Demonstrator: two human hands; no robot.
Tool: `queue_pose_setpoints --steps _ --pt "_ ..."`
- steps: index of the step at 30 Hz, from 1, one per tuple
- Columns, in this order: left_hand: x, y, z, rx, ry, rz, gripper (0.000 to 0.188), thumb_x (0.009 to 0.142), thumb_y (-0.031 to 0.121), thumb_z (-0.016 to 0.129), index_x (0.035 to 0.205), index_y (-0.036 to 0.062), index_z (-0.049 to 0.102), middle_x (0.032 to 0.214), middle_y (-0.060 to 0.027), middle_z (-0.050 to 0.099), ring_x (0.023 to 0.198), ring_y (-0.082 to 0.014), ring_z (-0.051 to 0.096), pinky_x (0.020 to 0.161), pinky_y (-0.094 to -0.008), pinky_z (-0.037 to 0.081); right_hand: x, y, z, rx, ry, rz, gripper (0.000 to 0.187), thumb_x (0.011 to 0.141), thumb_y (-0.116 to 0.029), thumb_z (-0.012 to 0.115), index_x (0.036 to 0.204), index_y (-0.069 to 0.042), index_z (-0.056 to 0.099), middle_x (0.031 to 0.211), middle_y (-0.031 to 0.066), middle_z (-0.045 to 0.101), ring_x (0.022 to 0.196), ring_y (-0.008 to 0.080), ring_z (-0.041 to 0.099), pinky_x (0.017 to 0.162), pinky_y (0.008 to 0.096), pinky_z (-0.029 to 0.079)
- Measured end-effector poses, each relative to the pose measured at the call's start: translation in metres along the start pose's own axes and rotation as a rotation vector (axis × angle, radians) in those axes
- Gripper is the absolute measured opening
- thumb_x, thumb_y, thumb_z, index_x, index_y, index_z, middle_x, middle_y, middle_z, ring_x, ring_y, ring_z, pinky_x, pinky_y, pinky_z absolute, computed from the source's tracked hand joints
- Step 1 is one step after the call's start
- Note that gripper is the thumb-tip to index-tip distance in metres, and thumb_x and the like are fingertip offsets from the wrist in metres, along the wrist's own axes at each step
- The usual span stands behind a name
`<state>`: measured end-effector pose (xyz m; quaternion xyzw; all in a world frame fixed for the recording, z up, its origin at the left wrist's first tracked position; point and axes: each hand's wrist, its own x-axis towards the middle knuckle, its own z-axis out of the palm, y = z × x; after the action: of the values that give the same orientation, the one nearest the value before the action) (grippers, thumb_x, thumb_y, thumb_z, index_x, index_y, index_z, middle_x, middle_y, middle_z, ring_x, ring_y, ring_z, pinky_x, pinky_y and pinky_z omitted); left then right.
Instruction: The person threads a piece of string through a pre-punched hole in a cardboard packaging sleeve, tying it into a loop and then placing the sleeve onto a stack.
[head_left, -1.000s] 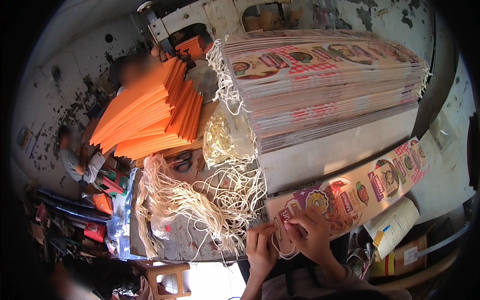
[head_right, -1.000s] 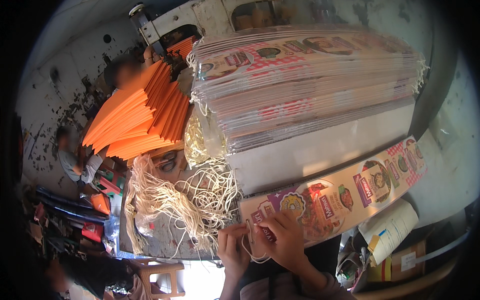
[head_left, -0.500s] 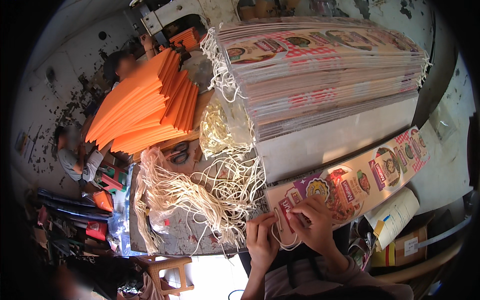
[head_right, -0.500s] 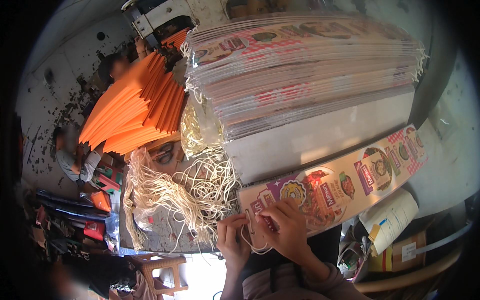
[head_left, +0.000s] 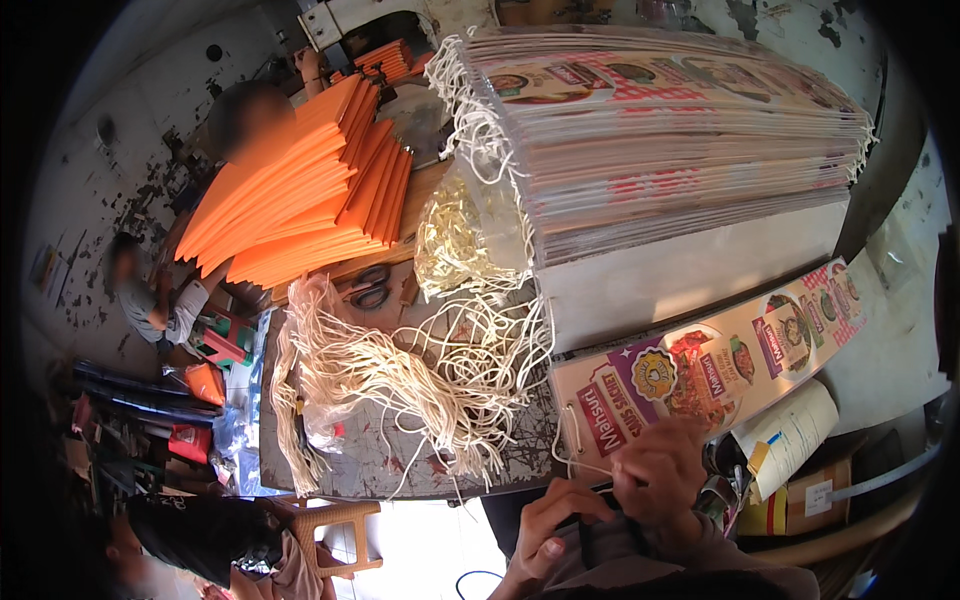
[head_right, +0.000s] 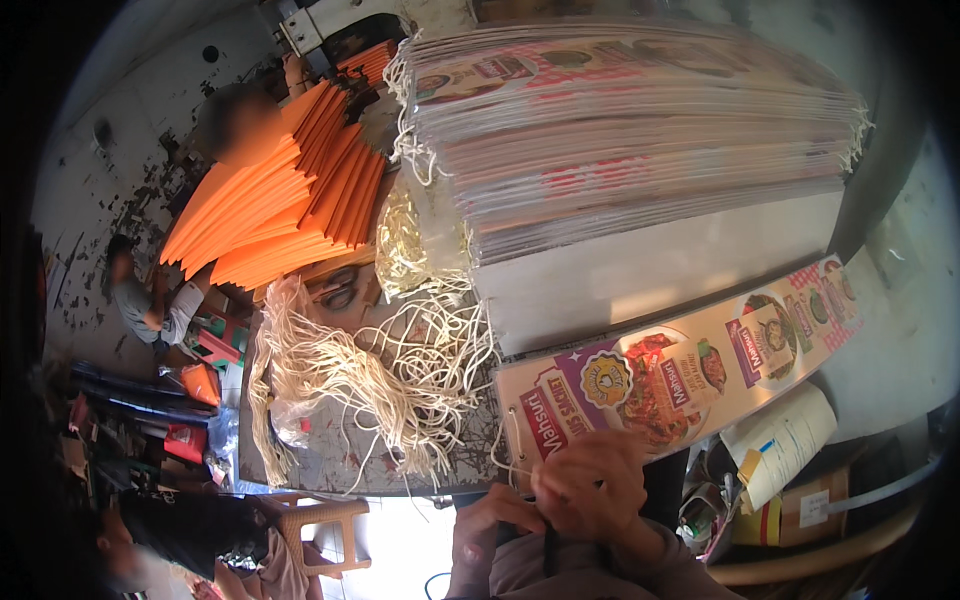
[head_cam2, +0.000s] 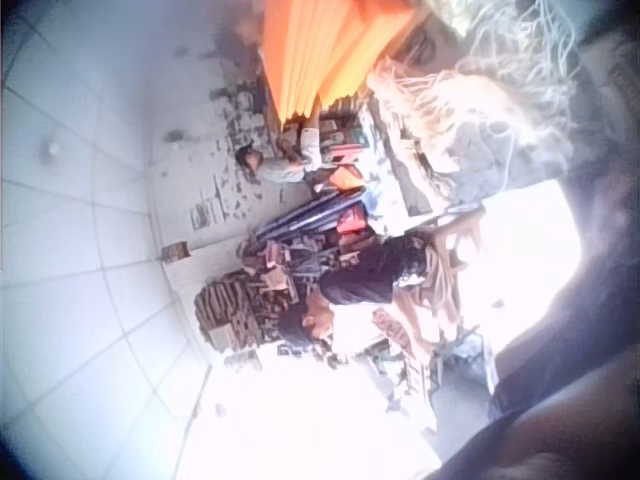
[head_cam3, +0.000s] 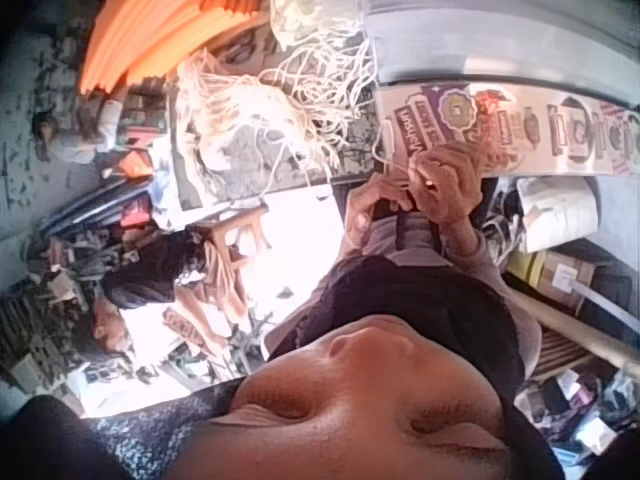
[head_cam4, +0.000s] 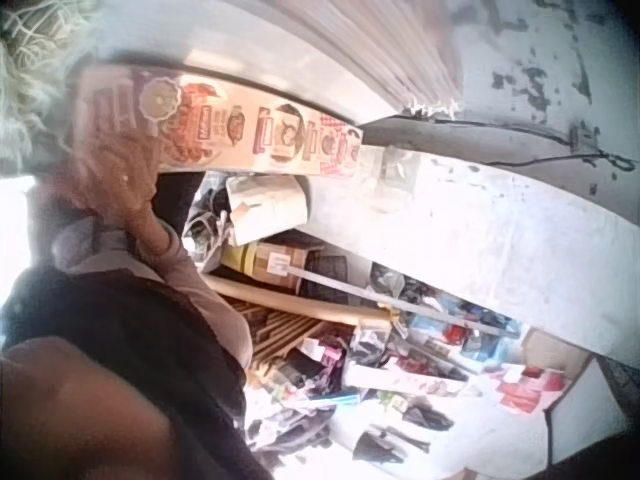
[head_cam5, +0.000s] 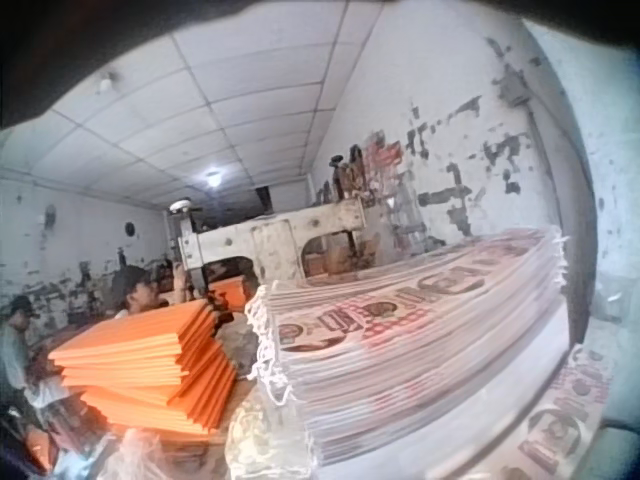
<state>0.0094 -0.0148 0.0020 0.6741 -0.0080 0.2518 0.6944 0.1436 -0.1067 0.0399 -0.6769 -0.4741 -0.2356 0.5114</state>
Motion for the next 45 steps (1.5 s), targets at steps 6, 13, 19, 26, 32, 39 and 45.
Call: queue_pose_setpoints --steps 6,13,19,26,32,39,45 --pt "0.005 0.033 -0.003 -0.380 0.119 -0.346 0.079 0.084 0.064 0.034 0.114 -0.0073 0.049 0.106 -0.0159 0.052 0.091 -0.0193 0.049 0.083 -0.0332 0.037 -0.020 -0.027 -0.002 0.040 -0.169 -0.283 0.024 0.058 -0.024 0.078 0.077 -0.029 0.065 0.089 -0.0118 0.057 0.085 0.0120 0.049 0.071 0.0269 0.039" --pt "0.007 0.035 -0.022 -0.432 0.180 -0.230 0.035 0.087 0.023 0.051 0.106 -0.0072 0.051 0.099 -0.0166 0.055 0.093 -0.0212 0.054 0.085 -0.0315 0.041 -0.020 -0.026 0.004 0.240 -0.135 -0.241 0.024 0.063 -0.015 0.073 0.087 -0.020 0.069 0.099 -0.0034 0.059 0.088 0.0142 0.053 0.073 0.0270 0.043" --pt "0.004 0.049 -0.018 -0.280 0.102 -0.280 0.011 0.086 0.001 0.050 0.096 -0.0024 0.054 0.092 -0.0124 0.057 0.089 -0.0181 0.055 0.082 -0.0311 0.043 -0.003 -0.013 0.013 0.335 -0.078 0.043 0.016 0.066 -0.003 0.067 0.078 -0.008 0.058 0.093 0.0071 0.063 0.078 0.0204 0.057 0.067 0.0331 0.045" --pt "0.007 0.067 0.002 0.818 0.232 -0.086 0.015 0.075 -0.002 0.065 0.086 0.0025 0.056 0.083 -0.0140 0.061 0.072 -0.0300 0.060 0.062 -0.0350 0.048 -0.007 -0.012 0.027 0.560 -0.229 -0.014 0.012 0.076 -0.003 0.061 0.085 -0.005 0.053 0.078 0.0101 0.064 0.066 0.0213 0.062 0.062 0.0346 0.049" --pt "0.012 0.057 -0.002 0.860 0.217 0.059 0.023 0.071 -0.007 0.065 0.091 0.0018 0.059 0.090 -0.0077 0.059 0.080 -0.0196 0.059 0.070 -0.0291 0.049 -0.009 -0.007 0.022 0.545 -0.249 0.082 0.011 0.075 -0.003 0.064 0.084 -0.003 0.058 0.075 0.0100 0.063 0.065 0.0205 0.059 0.060 0.0304 0.047" --pt "0.009 0.043 0.001 0.858 0.293 0.091 0.028 0.066 -0.008 0.067 0.089 0.0069 0.063 0.091 -0.0055 0.057 0.079 -0.0203 0.059 0.064 -0.0296 0.050 -0.013 -0.013 0.018 0.890 -0.318 0.547 0.014 0.076 0.000 0.066 0.087 -0.003 0.059 0.081 0.0072 0.059 0.073 0.0136 0.060 0.065 0.0268 0.047" --pt "0.018 0.044 0.004 0.761 0.302 0.076 0.028 0.067 -0.009 0.066 0.089 0.0077 0.064 0.093 -0.0072 0.055 0.079 -0.0215 0.059 0.064 -0.0303 0.050 -0.011 -0.011 0.019 1.213 -0.221 0.685 0.015 0.078 0.007 0.061 0.090 0.000 0.055 0.090 0.0087 0.055 0.080 0.0135 0.054 0.069 0.0246 0.045"
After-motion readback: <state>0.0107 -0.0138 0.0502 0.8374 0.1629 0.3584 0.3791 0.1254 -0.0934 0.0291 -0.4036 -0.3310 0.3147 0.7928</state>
